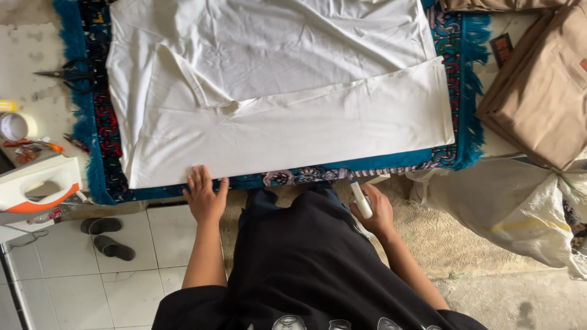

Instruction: The person is ironing a white t-shirt on a flat surface and then folding it.

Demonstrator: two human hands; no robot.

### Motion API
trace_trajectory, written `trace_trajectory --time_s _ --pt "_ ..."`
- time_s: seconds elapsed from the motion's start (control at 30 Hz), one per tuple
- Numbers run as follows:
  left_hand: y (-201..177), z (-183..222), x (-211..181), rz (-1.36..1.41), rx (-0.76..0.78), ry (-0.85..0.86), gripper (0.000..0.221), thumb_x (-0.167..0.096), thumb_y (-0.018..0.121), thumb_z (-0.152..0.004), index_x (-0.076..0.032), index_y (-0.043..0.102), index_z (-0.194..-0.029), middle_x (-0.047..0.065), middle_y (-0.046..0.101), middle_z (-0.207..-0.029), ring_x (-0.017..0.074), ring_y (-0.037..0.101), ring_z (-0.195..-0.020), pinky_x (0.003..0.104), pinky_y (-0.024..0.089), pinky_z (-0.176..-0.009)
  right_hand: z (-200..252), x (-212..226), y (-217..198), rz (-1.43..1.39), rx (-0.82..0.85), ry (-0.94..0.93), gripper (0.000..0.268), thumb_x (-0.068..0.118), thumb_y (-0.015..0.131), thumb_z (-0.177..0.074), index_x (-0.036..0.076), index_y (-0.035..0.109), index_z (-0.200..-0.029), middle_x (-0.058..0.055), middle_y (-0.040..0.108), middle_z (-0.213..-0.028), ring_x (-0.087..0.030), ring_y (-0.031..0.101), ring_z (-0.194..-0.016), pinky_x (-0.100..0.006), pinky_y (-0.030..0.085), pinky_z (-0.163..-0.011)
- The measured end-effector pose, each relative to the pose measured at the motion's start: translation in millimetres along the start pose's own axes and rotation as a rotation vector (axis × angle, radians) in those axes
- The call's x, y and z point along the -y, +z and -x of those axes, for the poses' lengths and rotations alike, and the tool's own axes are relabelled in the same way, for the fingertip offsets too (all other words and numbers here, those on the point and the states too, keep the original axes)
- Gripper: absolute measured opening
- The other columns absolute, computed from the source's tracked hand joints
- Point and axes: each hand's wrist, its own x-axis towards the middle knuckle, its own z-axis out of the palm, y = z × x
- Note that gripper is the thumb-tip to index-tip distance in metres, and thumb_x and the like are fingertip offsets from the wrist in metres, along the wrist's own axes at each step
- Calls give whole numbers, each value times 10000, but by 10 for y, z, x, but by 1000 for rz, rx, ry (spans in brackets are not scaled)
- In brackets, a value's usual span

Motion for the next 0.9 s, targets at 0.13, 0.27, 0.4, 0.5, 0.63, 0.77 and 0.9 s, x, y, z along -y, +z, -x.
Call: trace_trajectory --time_s 0.13,0.27,0.4,0.5,0.63,0.77,0.9 --pt "176 -284 648 162 -62 -167 711 -622 219 -1079 -267 94 -1682 29 -15 -1742 331 2 -1592 608 36 -1260 10 99 361 129 38 -14 288 250 800 -709 130 678 -941 -130 712 -867 -410 706 -908 -516 538 -786" --pt "112 -383 1079 114 -82 -254 712 -622 212 -1072 -271 115 -1683 45 15 -1746 352 7 -1592 618 8 -1251 -14 419 679 139 80 -109 386 288 820 -710 138 657 -1027 -137 716 -936 -413 699 -948 -531 540 -790" --pt "-10 -496 1498 99 -117 -285 658 -588 216 -1081 -303 172 -1673 88 199 -1723 388 72 -1585 682 -25 -1217 -50 949 1132 157 134 -178 353 248 797 -732 134 654 -1034 -147 709 -908 -434 689 -935 -552 530 -785" --pt "-155 -513 1707 206 -210 -218 670 -547 298 -1088 -204 250 -1661 88 379 -1652 362 213 -1566 667 44 -1223 -124 1356 1445 151 173 -218 297 220 801 -756 124 666 -1002 -115 702 -870 -401 701 -884 -501 537 -782" --pt "15 -513 1917 205 -461 -88 724 -447 562 -994 -67 409 -1591 201 595 -1459 396 515 -1389 680 271 -1146 -172 1606 1969 222 231 -266 364 255 816 -740 129 663 -1046 -133 714 -910 -436 703 -898 -542 545 -777" --pt "-125 -626 2000 1222 -327 -317 760 -307 718 -940 -74 376 -1578 167 585 -1440 281 556 -1358 476 481 -1063 -214 2002 2376 218 254 -351 404 328 812 -741 148 642 -1060 -141 710 -915 -461 691 -891 -572 530 -745" --pt "-13 -963 2171 1389 -253 -446 672 -353 825 -872 -85 570 -1433 132 727 -1178 268 723 -1063 392 627 -754 -260 2362 2668 209 291 -470 449 328 810 -723 119 631 -1078 -174 690 -939 -464 682 -917 -562 539 -757"
